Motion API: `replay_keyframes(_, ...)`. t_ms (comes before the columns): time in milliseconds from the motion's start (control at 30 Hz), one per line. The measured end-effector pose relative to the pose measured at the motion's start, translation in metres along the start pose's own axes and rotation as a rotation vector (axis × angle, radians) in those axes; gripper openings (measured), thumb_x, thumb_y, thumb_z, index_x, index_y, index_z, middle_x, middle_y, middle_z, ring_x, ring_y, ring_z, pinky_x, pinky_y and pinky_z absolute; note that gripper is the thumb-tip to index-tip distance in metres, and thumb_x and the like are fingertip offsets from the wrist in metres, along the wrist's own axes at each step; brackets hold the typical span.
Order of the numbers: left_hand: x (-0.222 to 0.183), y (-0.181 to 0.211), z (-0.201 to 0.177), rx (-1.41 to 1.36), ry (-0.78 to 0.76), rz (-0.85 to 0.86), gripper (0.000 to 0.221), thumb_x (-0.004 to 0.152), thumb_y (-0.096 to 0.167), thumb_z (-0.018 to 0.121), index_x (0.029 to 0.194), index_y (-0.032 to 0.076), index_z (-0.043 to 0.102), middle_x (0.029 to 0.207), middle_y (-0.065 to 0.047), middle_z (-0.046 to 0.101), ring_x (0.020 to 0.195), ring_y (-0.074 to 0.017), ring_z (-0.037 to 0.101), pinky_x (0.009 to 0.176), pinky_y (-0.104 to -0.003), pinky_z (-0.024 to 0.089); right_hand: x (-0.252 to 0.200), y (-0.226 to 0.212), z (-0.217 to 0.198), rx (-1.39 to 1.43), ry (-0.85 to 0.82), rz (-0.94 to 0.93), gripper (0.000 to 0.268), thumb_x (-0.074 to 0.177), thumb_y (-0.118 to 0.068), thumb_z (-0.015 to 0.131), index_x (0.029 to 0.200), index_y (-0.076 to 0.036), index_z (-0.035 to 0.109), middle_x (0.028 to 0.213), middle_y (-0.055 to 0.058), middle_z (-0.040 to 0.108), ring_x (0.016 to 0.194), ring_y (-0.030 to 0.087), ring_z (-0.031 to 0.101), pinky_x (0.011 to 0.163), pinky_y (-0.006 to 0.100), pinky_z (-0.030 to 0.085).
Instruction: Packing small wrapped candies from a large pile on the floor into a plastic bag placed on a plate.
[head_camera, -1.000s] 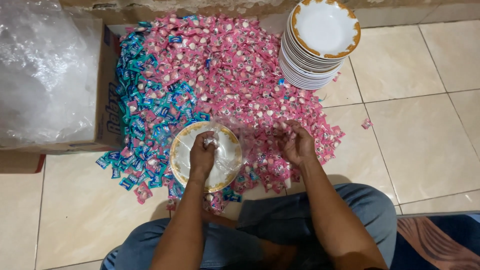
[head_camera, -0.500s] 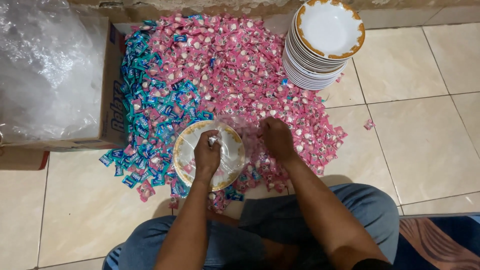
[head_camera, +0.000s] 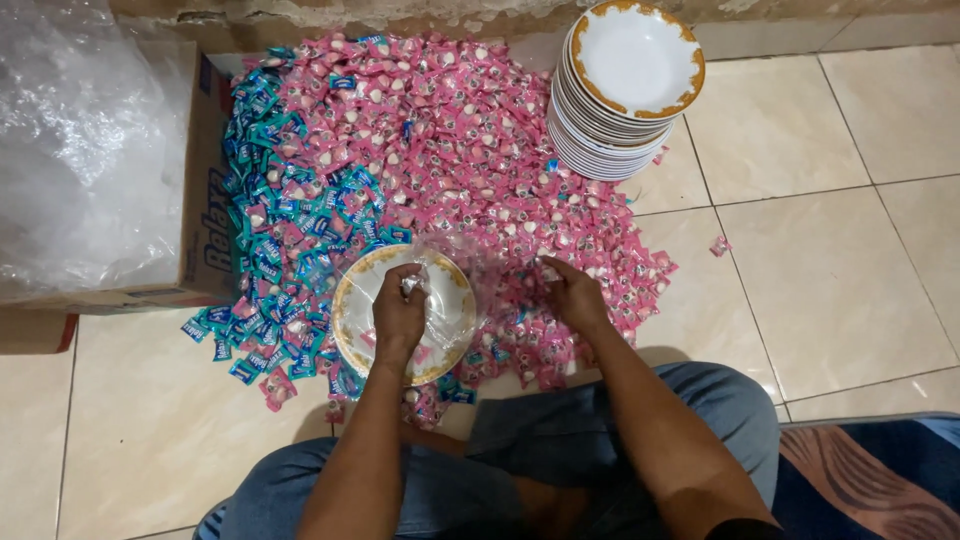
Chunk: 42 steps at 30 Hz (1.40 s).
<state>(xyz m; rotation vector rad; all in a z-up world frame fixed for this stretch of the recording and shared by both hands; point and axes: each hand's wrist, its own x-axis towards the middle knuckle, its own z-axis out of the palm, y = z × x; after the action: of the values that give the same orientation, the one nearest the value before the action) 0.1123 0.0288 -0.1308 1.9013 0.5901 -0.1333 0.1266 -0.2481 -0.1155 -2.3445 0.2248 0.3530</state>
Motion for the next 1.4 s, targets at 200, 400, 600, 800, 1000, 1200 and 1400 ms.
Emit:
replay_keyframes(200,-0.002,-0.002,-0.001,-0.011,-0.009,-0.001,0.036,0.092,0.018,0.059,0.124,0.031,0.067,0.083,-0.007,0.069,0.088,-0.0229,0.067,0.084,-0.039,0.053,0.02,0.03,-0.003,0.233,0.054,0.124,0.039,0.099,-0.039,0.056,0.137,-0.044,0.064,0.108,0.012,0.075,0.106,0.031,0.07,0.095,0.047,0.054)
replay_keyframes(400,0.0,-0.001,-0.002,-0.033,-0.006,0.021,0.036,0.092,0.017,0.059,0.124,0.03,0.067,0.083,-0.007,0.07,0.09,-0.0232,0.068,0.086,-0.039,0.053,0.036,0.046,0.01,1.037,-0.045,0.126,0.045,0.106,-0.008,0.04,0.15,-0.008,0.05,0.118,0.023,0.071,0.093,0.026,0.075,0.063,0.03,0.062)
replay_keyframes(600,-0.006,0.005,-0.001,-0.055,0.002,0.021,0.035,0.092,0.015,0.059,0.123,0.028,0.068,0.079,-0.006,0.065,0.084,-0.0225,0.065,0.081,-0.038,0.053,0.052,0.054,0.019,1.107,-0.155,0.155,0.035,0.096,-0.006,0.045,0.126,-0.015,0.06,0.1,0.002,0.069,0.06,0.012,0.058,0.03,0.013,0.031)
replay_keyframes(800,-0.002,0.003,0.001,-0.051,0.0,0.027,0.034,0.091,0.017,0.06,0.122,0.029,0.068,0.077,-0.004,0.062,0.082,-0.0203,0.064,0.079,-0.037,0.053,0.049,-0.019,0.026,1.251,-0.367,-0.006,0.047,0.076,-0.014,0.052,0.123,-0.015,0.059,0.087,0.009,0.063,0.066,0.015,0.054,0.04,0.016,0.032)
replay_keyframes(1000,0.0,-0.001,-0.001,-0.042,0.013,0.033,0.035,0.091,0.017,0.058,0.123,0.029,0.067,0.08,-0.007,0.067,0.083,-0.0228,0.066,0.08,-0.039,0.053,0.037,-0.088,0.062,0.447,-0.245,-0.101,0.035,0.091,-0.024,0.058,0.124,-0.016,0.066,0.071,0.011,0.069,0.054,0.021,0.065,0.043,0.028,0.047)
replay_keyframes(1200,0.003,-0.005,0.0,-0.033,0.021,0.024,0.034,0.091,0.019,0.059,0.121,0.032,0.068,0.079,-0.004,0.069,0.082,-0.0205,0.066,0.079,-0.037,0.054,0.028,-0.071,0.066,0.14,0.102,-0.308,0.026,0.096,-0.035,0.056,0.115,-0.036,0.073,0.106,-0.007,0.076,0.108,0.017,0.07,0.101,0.033,0.052)
replay_keyframes(1400,-0.003,0.006,-0.001,-0.045,0.016,0.006,0.036,0.09,0.016,0.06,0.122,0.031,0.068,0.077,-0.003,0.062,0.081,-0.0189,0.063,0.079,-0.036,0.053,0.018,0.023,0.005,-0.352,-0.049,0.116,0.072,0.078,-0.037,0.085,0.138,-0.013,0.052,0.147,0.028,0.041,0.125,0.057,0.054,0.1,0.064,0.052)
